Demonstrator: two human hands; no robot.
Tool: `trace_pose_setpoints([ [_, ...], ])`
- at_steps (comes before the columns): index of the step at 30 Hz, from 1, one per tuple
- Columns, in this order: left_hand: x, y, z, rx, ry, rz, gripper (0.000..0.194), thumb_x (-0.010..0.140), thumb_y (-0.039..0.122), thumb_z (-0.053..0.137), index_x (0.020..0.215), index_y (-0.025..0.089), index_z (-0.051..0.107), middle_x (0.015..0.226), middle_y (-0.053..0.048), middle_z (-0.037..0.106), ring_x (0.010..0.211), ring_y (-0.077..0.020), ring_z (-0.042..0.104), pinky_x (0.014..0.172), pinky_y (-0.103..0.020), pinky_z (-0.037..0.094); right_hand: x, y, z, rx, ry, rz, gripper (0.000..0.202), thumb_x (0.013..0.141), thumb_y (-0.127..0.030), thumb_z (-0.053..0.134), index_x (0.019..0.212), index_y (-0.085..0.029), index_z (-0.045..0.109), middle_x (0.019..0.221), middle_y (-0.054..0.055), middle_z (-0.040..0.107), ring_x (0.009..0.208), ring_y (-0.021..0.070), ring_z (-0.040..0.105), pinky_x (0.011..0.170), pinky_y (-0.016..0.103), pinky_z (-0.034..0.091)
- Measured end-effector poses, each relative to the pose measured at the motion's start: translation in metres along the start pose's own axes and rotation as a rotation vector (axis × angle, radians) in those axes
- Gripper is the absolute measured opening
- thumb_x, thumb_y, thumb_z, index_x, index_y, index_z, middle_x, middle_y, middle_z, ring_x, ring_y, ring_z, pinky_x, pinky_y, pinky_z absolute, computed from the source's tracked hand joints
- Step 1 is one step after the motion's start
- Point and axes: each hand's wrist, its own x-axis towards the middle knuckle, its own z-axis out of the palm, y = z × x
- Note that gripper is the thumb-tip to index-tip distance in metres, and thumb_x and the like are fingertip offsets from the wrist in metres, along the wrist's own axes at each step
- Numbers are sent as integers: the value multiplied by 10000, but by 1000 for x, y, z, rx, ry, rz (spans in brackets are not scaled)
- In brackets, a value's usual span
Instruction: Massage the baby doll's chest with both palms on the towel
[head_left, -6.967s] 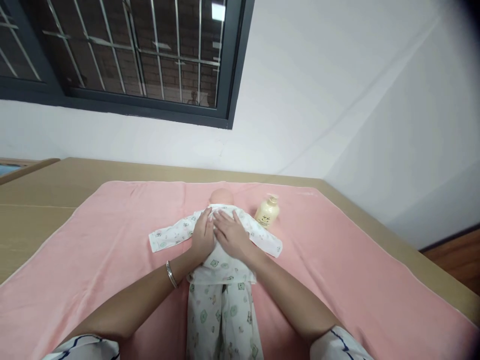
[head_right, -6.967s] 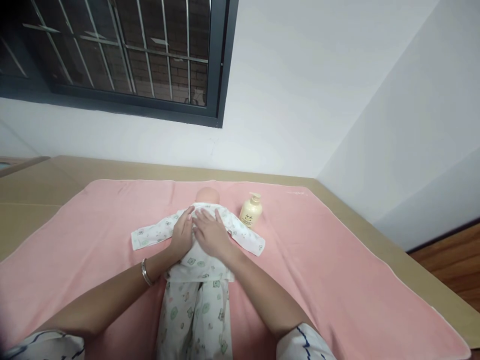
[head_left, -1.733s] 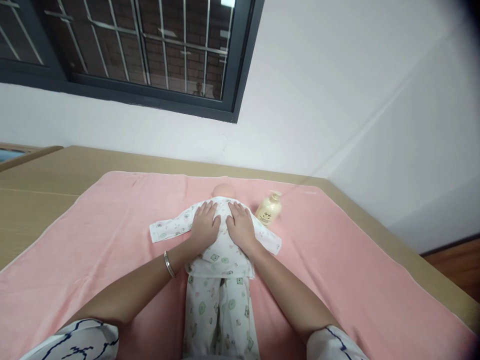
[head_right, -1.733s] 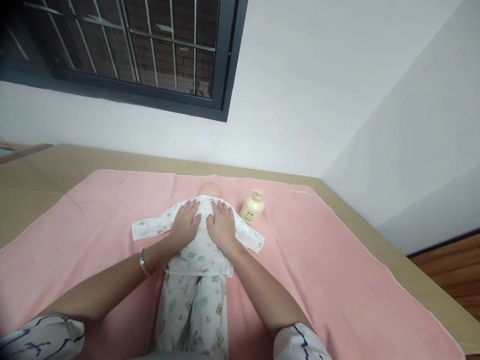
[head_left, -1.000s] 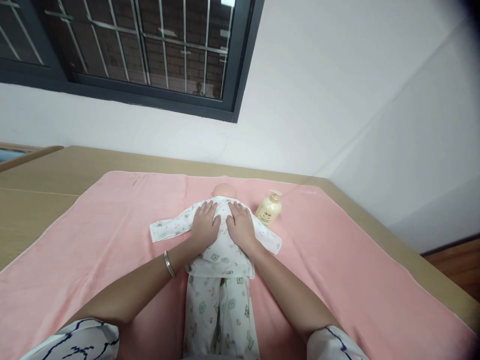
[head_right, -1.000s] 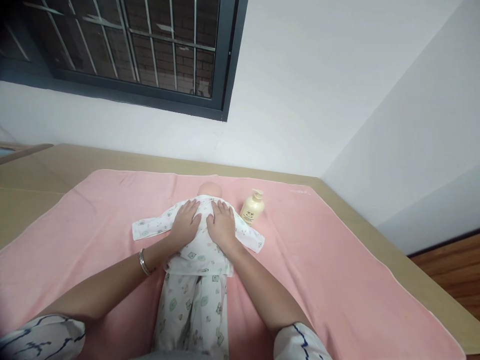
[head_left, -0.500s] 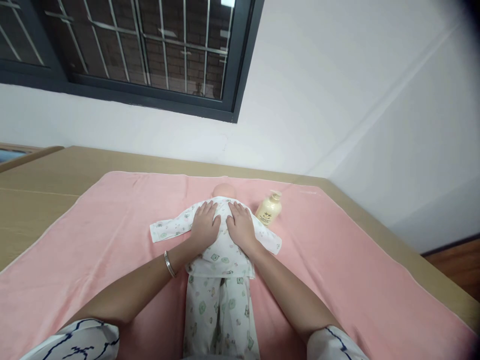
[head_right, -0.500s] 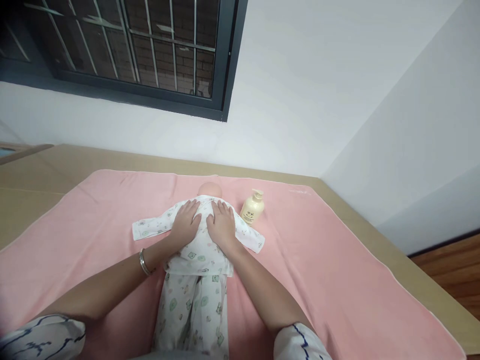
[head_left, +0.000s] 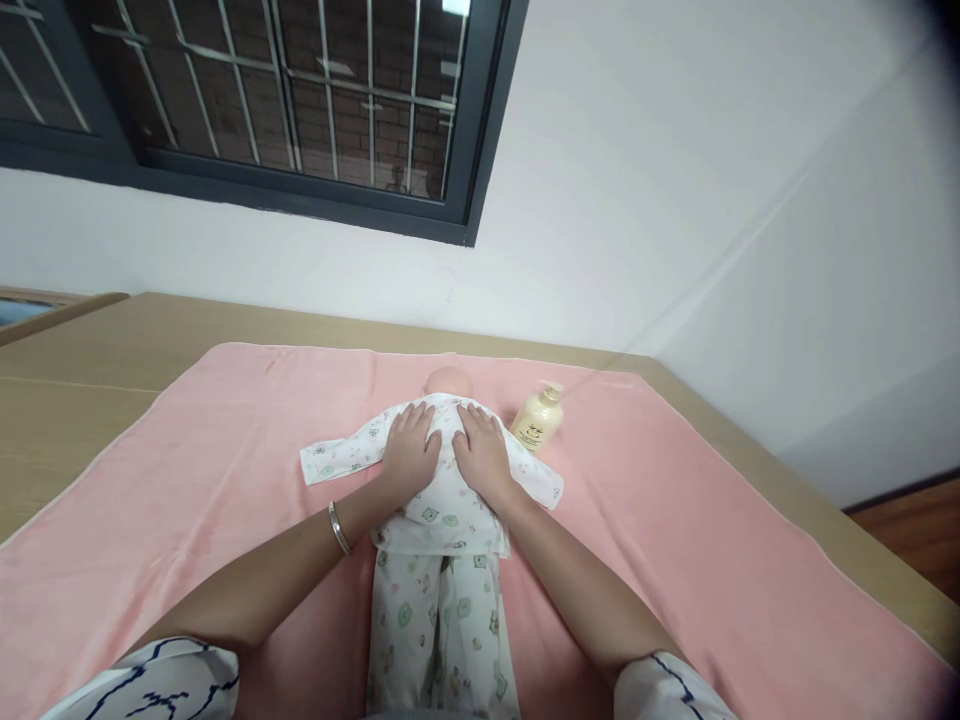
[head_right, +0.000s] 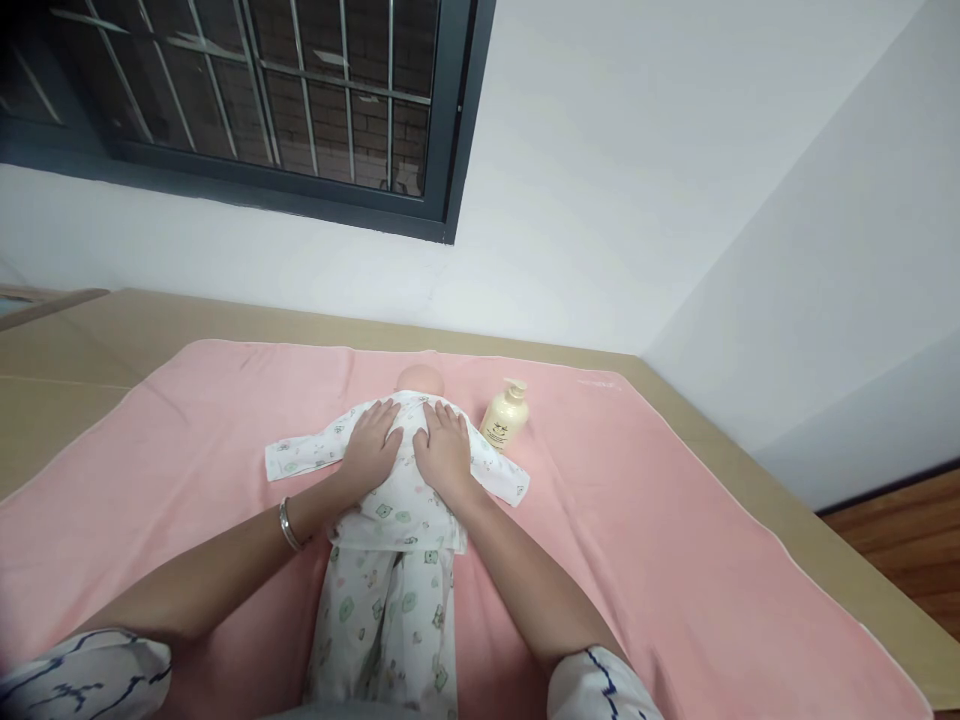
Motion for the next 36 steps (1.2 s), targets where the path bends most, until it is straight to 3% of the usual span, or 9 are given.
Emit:
trace_pose_setpoints([
  [36, -1, 0, 1, -13, 18, -5, 466, 930, 295, 375, 1359, 158, 496, 1431, -119, 507, 1393, -291, 363, 1143, -518, 300, 0, 1, 1, 0, 13, -2, 499, 932, -249, 347, 1412, -156, 450, 1485, 106, 434, 1393, 240, 338, 1161, 429, 174],
])
